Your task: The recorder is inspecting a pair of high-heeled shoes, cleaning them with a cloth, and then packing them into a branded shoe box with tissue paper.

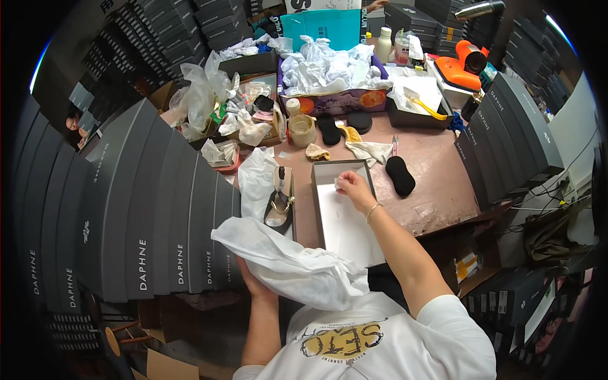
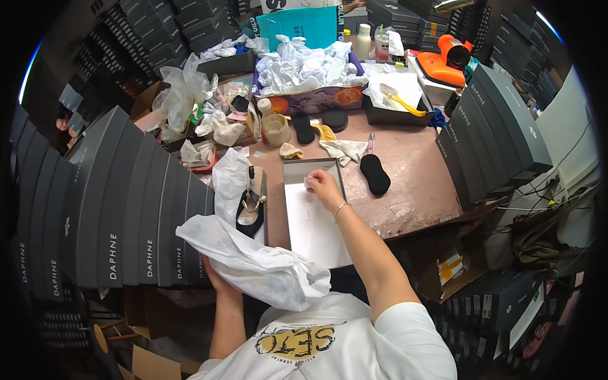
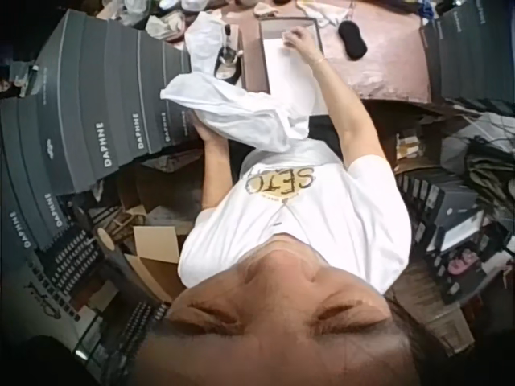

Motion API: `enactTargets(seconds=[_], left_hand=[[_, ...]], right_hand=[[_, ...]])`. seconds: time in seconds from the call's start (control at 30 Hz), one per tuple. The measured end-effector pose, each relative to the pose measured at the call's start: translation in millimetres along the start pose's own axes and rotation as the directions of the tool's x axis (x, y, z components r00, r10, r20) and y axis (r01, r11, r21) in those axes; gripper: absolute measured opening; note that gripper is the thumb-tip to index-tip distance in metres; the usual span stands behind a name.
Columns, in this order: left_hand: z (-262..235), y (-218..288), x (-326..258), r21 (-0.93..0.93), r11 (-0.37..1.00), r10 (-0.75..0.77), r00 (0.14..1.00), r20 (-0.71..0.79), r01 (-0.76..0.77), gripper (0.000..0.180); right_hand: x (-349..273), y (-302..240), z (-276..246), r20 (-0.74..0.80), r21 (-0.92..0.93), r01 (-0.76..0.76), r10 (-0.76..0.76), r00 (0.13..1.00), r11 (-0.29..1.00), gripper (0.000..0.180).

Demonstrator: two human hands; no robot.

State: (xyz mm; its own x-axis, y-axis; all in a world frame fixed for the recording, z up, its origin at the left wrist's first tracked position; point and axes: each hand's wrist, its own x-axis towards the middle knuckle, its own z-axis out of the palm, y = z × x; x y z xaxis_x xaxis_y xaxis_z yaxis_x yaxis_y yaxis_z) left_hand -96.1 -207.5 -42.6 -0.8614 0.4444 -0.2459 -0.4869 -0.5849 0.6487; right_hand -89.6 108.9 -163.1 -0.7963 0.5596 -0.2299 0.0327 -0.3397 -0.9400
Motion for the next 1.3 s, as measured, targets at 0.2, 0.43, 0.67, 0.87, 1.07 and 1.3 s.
enactTargets(seconds=[0.2, 0.43, 0.67, 0.87, 1.07, 1.3], left_hand=[[-2.4, -19.8, 15.9, -0.063, 0.997, -0.049, 0.999, 0.001, 0.049, 0.071], [-16.4, -46.7, 49.0, -0.216, 0.954, -0.21, 0.977, 0.016, 0.209, 0.061], [30.2, -53.6, 51.5, -0.226, 0.932, -0.296, 0.955, -0.029, 0.282, 0.061], [-21.8, -22.6, 76.0, 0.004, 0.981, -0.136, 0.68, 0.721, 0.192, 0.051], [18.8, -17.2, 72.0, 0.252, 0.967, 0.009, 0.988, 0.154, -0.048, 0.048], [38.9, -46.0, 67.1, 0.372, 0.927, -0.009, 0.989, 0.149, -0.048, 0.045]], right_hand=[[-83.8, -95.3, -14.8, 0.178, 0.299, -0.045, -0.01, 0.984, 0.953, 0.014], [-248.0, -92.2, -191.4, -0.172, -0.957, -0.272, -0.557, 0.812, -0.101, 0.023], [-244.1, -131.1, -36.1, 0.35, -0.731, 0.576, -0.524, 0.777, 0.366, 0.029], [-260.4, -109.2, 13.9, 0.391, -0.489, 0.796, -0.726, 0.566, 0.357, 0.014], [-259.3, -82.9, 2.3, 0.528, -0.359, 0.321, -0.093, 0.844, 0.877, 0.024], [-234.0, -53.2, 3.9, 0.469, -0.071, -0.062, 0.088, 0.879, 0.996, 0.047]])
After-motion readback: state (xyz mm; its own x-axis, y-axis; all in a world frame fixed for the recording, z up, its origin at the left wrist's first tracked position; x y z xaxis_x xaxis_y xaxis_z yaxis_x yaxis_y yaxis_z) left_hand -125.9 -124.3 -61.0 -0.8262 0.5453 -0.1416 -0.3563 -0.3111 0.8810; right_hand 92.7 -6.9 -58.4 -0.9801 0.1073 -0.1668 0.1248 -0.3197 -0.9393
